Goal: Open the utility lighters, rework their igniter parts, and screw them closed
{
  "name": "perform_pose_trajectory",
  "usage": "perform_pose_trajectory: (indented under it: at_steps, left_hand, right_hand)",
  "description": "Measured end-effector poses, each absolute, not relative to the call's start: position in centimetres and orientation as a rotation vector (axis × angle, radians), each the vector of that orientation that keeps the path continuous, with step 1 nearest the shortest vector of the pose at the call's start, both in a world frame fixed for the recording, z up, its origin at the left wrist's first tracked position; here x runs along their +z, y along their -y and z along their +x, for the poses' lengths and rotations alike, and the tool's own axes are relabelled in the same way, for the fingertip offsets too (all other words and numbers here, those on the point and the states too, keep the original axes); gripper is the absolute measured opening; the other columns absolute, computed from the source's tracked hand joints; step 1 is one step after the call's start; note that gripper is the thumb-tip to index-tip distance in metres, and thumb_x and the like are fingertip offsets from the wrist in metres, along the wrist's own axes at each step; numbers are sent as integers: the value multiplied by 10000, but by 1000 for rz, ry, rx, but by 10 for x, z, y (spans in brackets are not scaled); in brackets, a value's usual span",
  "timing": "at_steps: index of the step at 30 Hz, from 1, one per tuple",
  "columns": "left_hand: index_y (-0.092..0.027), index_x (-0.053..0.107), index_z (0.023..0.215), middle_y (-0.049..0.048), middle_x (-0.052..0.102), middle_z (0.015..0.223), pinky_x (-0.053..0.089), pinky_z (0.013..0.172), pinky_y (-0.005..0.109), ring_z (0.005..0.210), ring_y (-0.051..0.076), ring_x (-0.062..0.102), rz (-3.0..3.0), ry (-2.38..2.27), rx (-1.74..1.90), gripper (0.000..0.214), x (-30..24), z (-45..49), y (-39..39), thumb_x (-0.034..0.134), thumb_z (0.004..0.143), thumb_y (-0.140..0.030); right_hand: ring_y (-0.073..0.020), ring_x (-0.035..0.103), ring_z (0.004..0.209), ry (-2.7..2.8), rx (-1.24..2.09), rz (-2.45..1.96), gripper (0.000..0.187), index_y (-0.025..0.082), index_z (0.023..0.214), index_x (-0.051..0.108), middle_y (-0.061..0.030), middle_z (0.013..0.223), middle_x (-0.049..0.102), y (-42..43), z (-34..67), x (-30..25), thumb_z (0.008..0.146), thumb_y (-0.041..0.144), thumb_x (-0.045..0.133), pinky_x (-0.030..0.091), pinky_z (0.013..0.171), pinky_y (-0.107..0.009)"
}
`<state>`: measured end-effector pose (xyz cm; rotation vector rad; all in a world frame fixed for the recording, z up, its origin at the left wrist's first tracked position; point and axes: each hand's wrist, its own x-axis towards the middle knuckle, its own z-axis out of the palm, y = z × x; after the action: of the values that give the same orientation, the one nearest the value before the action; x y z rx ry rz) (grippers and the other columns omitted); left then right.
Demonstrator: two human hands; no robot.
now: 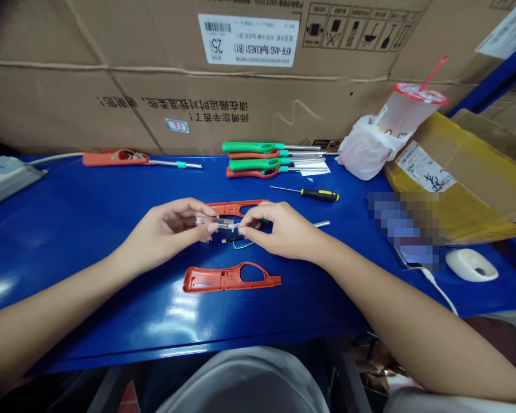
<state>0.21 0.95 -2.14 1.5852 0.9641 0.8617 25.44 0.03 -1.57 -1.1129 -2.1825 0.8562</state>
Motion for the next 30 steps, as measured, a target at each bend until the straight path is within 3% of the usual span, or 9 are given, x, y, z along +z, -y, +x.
perform_pose_trajectory:
  at_steps: [7, 12, 21, 30]
  left_hand:
    - [-156, 814, 1008, 75, 810, 849, 652, 655, 305, 635, 166, 729, 1603, -973, 753, 333, -19, 2, -8, 831, 814, -426]
    - [-162, 820, 986, 42, 779, 745, 639, 654, 281, 610, 147, 703, 1607, -957, 726, 275, -21, 2, -8, 813, 834, -392]
    - [-162, 813, 979, 46, 763, 762, 578, 628, 263, 621, 139, 668, 1668, -971, 695, 298, -22, 3, -7, 799, 841, -425]
    - [-145, 822, 969, 49, 741, 758, 500, 600, 234, 629, 121, 611, 1661, -1009, 655, 243, -20, 4, -5, 765, 827, -333]
  right_hand:
    - [-193, 690, 863, 2168, 857, -1086, 148, 225, 896, 760, -31, 882, 770, 0, 253, -15, 944, 335, 673, 515, 830, -356]
    - [-184, 669, 830, 2248, 762, -1018, 134, 234, 876, 749, -16, 856, 774, -2, 255, -16, 963, 285, 661, 477, 879, -382]
    - [-187, 662, 826, 2339, 696, -988, 127, 235, 880, 750, -9, 850, 785, -2, 256, -14, 969, 275, 670, 442, 863, -384]
    - [-175, 642, 847, 2413, 704, -995, 143, 215, 840, 722, 2, 826, 762, -3, 257, -13, 966, 261, 674, 394, 926, -389]
